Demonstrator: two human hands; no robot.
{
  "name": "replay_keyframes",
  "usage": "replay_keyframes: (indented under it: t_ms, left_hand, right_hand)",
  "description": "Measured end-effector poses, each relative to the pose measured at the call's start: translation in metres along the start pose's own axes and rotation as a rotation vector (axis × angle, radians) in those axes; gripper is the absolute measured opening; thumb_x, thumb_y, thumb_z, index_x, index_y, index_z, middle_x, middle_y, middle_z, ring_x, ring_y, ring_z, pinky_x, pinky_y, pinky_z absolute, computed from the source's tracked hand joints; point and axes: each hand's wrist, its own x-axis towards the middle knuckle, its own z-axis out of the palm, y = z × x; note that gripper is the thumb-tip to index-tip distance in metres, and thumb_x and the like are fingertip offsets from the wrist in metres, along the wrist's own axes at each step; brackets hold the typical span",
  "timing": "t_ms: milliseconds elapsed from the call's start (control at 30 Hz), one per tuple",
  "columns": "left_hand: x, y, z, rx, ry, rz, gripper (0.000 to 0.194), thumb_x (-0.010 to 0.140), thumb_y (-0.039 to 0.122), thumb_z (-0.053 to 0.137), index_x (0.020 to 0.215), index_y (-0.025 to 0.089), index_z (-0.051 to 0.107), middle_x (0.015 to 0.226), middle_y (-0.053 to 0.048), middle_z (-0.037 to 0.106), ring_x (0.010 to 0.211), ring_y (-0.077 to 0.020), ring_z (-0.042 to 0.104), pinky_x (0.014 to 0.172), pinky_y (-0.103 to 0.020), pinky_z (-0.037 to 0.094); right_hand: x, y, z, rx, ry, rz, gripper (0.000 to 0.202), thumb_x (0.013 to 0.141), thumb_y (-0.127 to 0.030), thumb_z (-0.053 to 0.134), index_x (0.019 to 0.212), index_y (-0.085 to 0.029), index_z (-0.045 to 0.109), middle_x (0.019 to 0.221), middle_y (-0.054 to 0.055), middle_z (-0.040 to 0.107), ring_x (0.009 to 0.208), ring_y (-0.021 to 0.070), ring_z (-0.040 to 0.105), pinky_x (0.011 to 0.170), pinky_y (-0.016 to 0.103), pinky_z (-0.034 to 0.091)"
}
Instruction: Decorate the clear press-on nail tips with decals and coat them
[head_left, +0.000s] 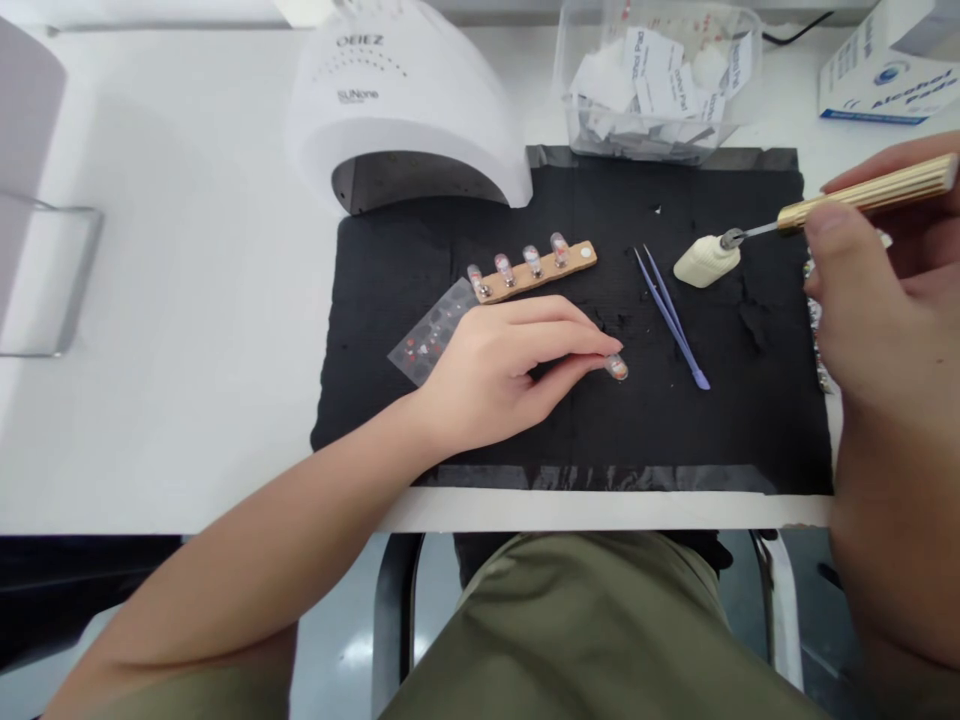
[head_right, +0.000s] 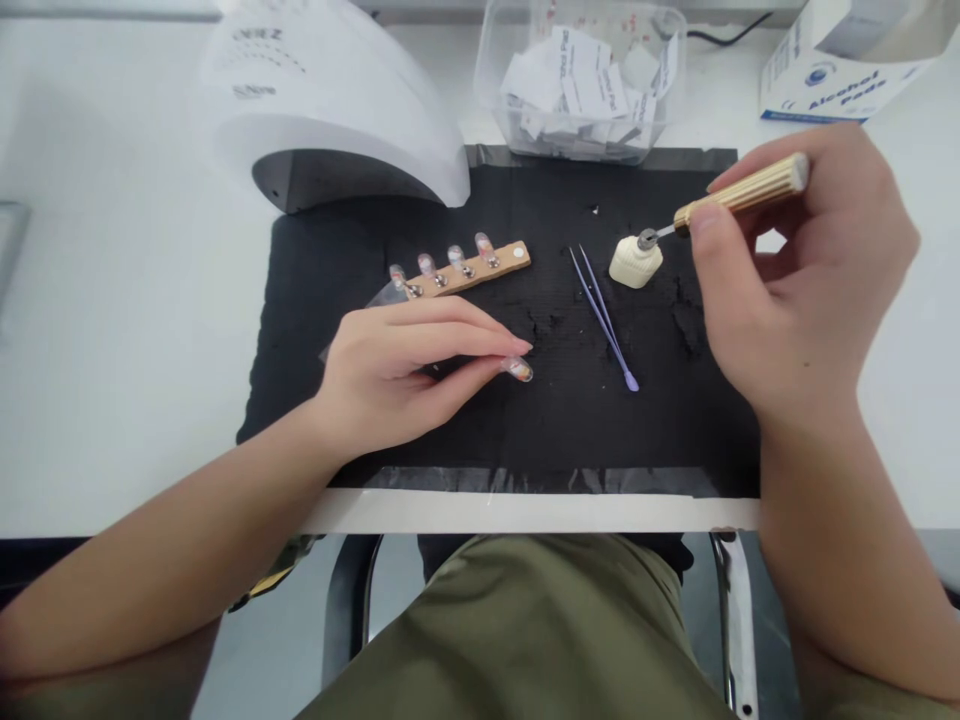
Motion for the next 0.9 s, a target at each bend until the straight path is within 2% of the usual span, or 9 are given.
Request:
replay_keyframes:
  t_ms: [133, 333, 433, 500, 600, 700, 733, 800, 900]
  left_hand:
    - [-0.001, -0.001, 0.000, -0.019, -0.006, 0.003, 0.016, 0.106, 0.006, 0.076, 0.110, 0.018, 0.085, 0.105, -0.001, 0.090, 0.094, -0.0114, 0.088, 0.090, -0.018, 0.070]
    - [0.001, 0.001, 0.000, -0.073, 0.008, -0.033, 0.016, 0.106, 0.006, 0.076, 0.109, 0.018, 0.086, 0.104, -0.001, 0.091, 0.092, -0.0116, 0.087, 0.087, -0.020, 0.071]
    - [0.003, 0.001, 0.001, -0.161, 0.040, -0.062, 0.017, 0.105, 0.005, 0.077, 0.107, 0.019, 0.087, 0.100, 0.000, 0.091, 0.087, -0.0116, 0.086, 0.081, -0.020, 0.070]
    - [0.004, 0.001, 0.003, -0.250, 0.076, -0.092, 0.014, 0.104, 0.007, 0.079, 0.106, 0.019, 0.086, 0.097, 0.000, 0.091, 0.085, -0.0112, 0.086, 0.079, -0.019, 0.070]
    - [0.003, 0.002, 0.004, -0.390, 0.135, -0.225, 0.008, 0.101, 0.013, 0.084, 0.107, 0.019, 0.086, 0.097, -0.001, 0.091, 0.082, -0.0126, 0.087, 0.076, -0.020, 0.072]
    - [0.002, 0.004, 0.004, -0.506, 0.152, -0.371, 0.014, 0.099, 0.018, 0.088, 0.111, 0.020, 0.083, 0.097, -0.001, 0.089, 0.082, -0.0150, 0.087, 0.076, -0.024, 0.075]
    - [0.002, 0.004, 0.003, -0.545, 0.148, -0.390, 0.017, 0.098, 0.018, 0.088, 0.113, 0.020, 0.080, 0.097, 0.000, 0.089, 0.082, -0.0151, 0.087, 0.076, -0.024, 0.075]
    - [0.002, 0.005, 0.002, -0.618, 0.127, -0.400, 0.021, 0.097, 0.015, 0.087, 0.112, 0.021, 0.074, 0.096, 0.001, 0.088, 0.083, -0.0149, 0.087, 0.077, -0.024, 0.075]
    - [0.001, 0.005, 0.001, -0.685, 0.063, -0.394, 0.026, 0.102, 0.013, 0.082, 0.111, 0.024, 0.060, 0.100, 0.002, 0.088, 0.085, -0.0147, 0.087, 0.080, -0.026, 0.075]
  right_hand:
    - [0.008, 0.000, 0.004, -0.115, -0.061, -0.055, 0.018, 0.105, -0.040, 0.073, 0.109, -0.023, 0.071, 0.104, 0.008, 0.078, 0.084, 0.0181, 0.071, 0.061, 0.031, 0.047]
    - [0.012, 0.009, 0.010, -0.286, -0.235, -0.010, 0.024, 0.097, -0.040, 0.085, 0.096, -0.025, 0.066, 0.089, 0.001, 0.062, 0.087, 0.0194, 0.063, 0.081, 0.041, 0.061]
    - [0.013, 0.012, 0.012, -0.273, -0.223, 0.005, 0.027, 0.095, -0.043, 0.087, 0.093, -0.025, 0.066, 0.087, 0.001, 0.063, 0.083, 0.0183, 0.062, 0.071, 0.036, 0.057]
    - [0.013, 0.012, 0.013, -0.203, -0.162, 0.003, 0.037, 0.090, -0.052, 0.092, 0.101, -0.025, 0.071, 0.087, 0.000, 0.061, 0.077, 0.0159, 0.059, 0.062, 0.033, 0.050]
    - [0.010, 0.004, 0.014, -0.022, 0.133, -0.104, 0.058, 0.081, -0.065, 0.096, 0.119, -0.026, 0.075, 0.087, -0.002, 0.058, 0.064, 0.0109, 0.047, 0.053, 0.031, 0.034]
    - [0.000, -0.015, 0.016, 0.158, 0.290, -0.280, 0.018, 0.097, -0.044, 0.082, 0.104, -0.029, 0.078, 0.066, -0.006, 0.044, 0.051, 0.0102, 0.036, 0.050, 0.034, 0.024]
    - [-0.005, -0.023, 0.016, 0.188, 0.177, -0.354, 0.005, 0.097, -0.033, 0.080, 0.098, -0.029, 0.077, 0.060, -0.007, 0.041, 0.048, 0.0103, 0.036, 0.048, 0.034, 0.022]
    - [-0.015, -0.038, 0.018, 0.167, 0.000, -0.364, 0.014, 0.093, -0.021, 0.084, 0.103, -0.030, 0.080, 0.062, -0.007, 0.057, 0.054, 0.0121, 0.049, 0.050, 0.033, 0.037]
    - [-0.026, -0.053, 0.023, 0.258, -0.205, -0.341, 0.026, 0.094, -0.017, 0.087, 0.115, -0.032, 0.084, 0.091, -0.001, 0.080, 0.061, 0.0103, 0.059, 0.053, 0.030, 0.051]
